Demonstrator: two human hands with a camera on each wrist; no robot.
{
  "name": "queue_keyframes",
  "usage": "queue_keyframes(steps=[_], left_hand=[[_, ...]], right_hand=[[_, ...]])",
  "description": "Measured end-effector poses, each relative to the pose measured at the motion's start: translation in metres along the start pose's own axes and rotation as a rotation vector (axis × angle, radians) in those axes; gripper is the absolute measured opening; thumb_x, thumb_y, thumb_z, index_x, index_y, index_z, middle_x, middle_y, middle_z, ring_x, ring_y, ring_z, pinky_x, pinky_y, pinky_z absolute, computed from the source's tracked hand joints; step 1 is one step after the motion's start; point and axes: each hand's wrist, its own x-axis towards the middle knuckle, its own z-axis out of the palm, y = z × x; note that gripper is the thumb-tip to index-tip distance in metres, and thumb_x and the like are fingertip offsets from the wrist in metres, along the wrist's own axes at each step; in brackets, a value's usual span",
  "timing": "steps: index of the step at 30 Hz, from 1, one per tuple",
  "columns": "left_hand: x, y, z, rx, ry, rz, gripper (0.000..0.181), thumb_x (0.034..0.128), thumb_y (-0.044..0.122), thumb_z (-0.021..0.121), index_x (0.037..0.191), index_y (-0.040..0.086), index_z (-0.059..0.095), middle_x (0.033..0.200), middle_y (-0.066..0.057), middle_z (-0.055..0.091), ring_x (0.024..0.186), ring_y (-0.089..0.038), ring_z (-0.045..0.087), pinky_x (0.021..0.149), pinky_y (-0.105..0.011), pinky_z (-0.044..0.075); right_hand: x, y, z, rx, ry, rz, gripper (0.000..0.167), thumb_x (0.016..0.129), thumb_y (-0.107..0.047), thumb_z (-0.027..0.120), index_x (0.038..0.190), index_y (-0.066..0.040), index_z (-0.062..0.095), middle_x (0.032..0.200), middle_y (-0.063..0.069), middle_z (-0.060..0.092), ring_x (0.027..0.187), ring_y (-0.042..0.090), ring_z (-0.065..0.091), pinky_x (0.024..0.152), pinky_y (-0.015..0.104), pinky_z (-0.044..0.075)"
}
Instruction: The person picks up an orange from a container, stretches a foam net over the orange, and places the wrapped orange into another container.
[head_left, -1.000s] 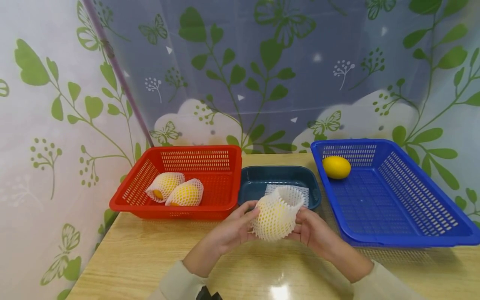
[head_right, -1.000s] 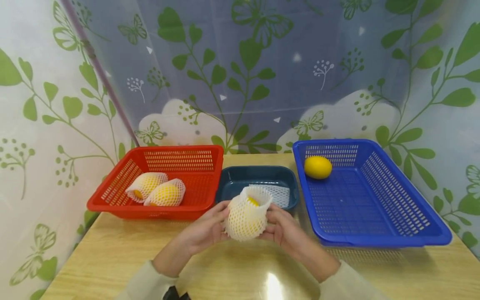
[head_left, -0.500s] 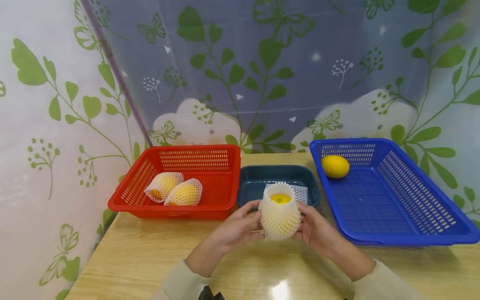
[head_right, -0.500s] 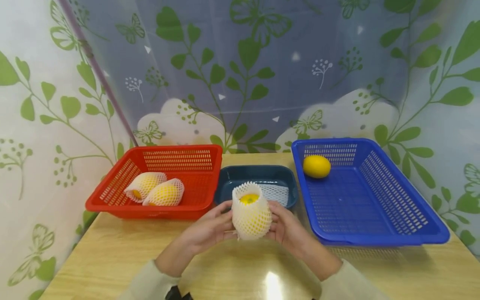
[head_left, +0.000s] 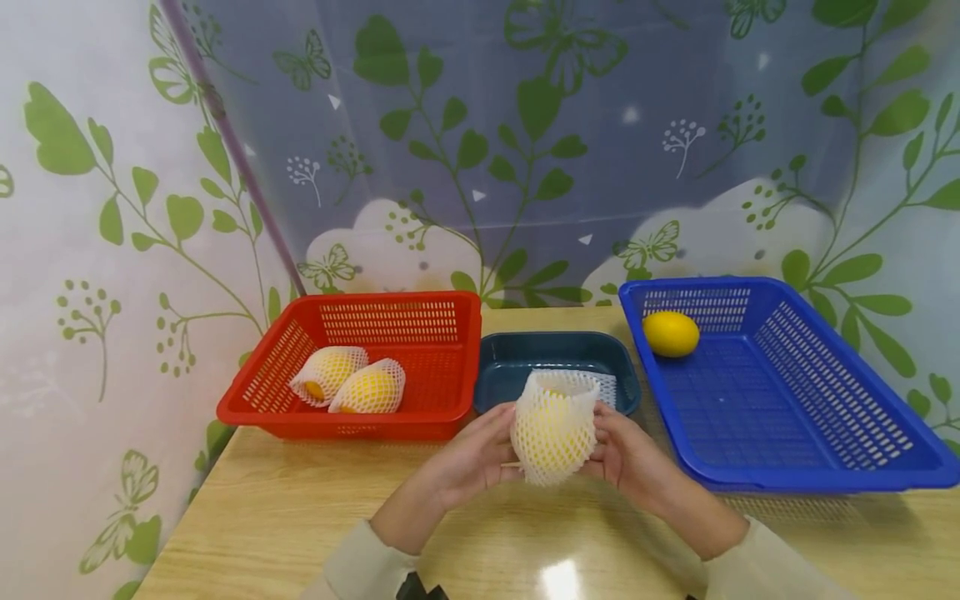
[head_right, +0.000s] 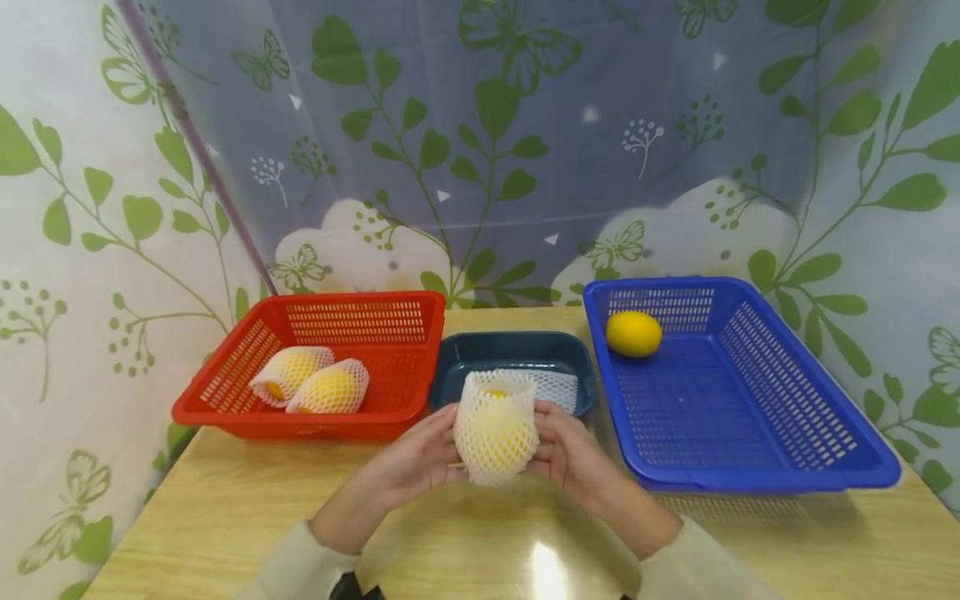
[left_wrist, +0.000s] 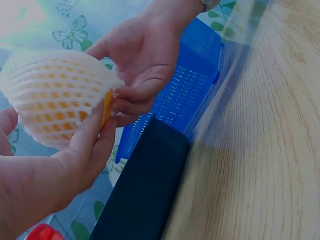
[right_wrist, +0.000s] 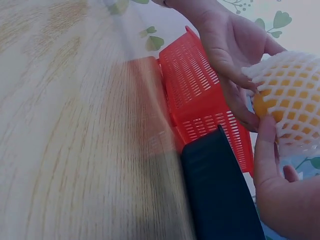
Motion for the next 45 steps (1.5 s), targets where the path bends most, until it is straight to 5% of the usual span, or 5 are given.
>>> queue_keyframes(steps=[18, 26, 38, 45], left_hand=[[-0.0005, -0.0012, -0.0042, -0.023, 0.011, -0.024, 0.05, 0.1029, 0.034, 0.046, 0.144, 0.01, 0.032, 0.127, -0.009, 0.052, 0.107, -0.024, 0.058, 0.093, -0.041, 0.051], [-0.0004, -0.0039, -0.0053, -0.012, -0.005, -0.002, 0.052, 0.102, 0.023, 0.051, 0.146, 0.009, 0.027, 0.121, -0.008, 0.055, 0.103, -0.022, 0.06, 0.094, -0.041, 0.051], [0.0021, -0.008, -0.0042, -0.049, 0.037, -0.017, 0.047, 0.102, 0.021, 0.049, 0.143, 0.007, 0.031, 0.123, -0.009, 0.054, 0.103, -0.023, 0.059, 0.093, -0.041, 0.052], [0.0011, -0.0078, -0.0036, -0.042, 0.035, -0.009, 0.053, 0.1032, 0.036, 0.046, 0.146, 0.008, 0.03, 0.14, -0.015, 0.045, 0.111, -0.026, 0.056, 0.095, -0.044, 0.05]], right_hand=[[-0.0001, 0.0014, 0.0017, -0.029, 0.007, 0.02, 0.027, 0.103, -0.015, 0.028, 0.122, -0.019, 0.047, 0.108, -0.003, 0.064, 0.098, 0.013, 0.064, 0.086, 0.032, 0.055], [-0.0021, 0.0021, 0.001, -0.03, -0.048, 0.029, 0.035, 0.107, -0.031, 0.018, 0.122, -0.025, 0.049, 0.105, -0.003, 0.064, 0.093, 0.013, 0.064, 0.08, 0.03, 0.055], [-0.0035, 0.0052, -0.0004, -0.064, -0.066, 0.006, 0.035, 0.107, -0.029, 0.021, 0.124, -0.027, 0.051, 0.108, -0.006, 0.064, 0.096, 0.012, 0.064, 0.08, 0.029, 0.054], [-0.0025, 0.005, 0.0002, -0.038, -0.058, 0.0, 0.032, 0.106, -0.023, 0.024, 0.123, -0.027, 0.052, 0.108, -0.007, 0.064, 0.095, 0.009, 0.063, 0.08, 0.027, 0.054]])
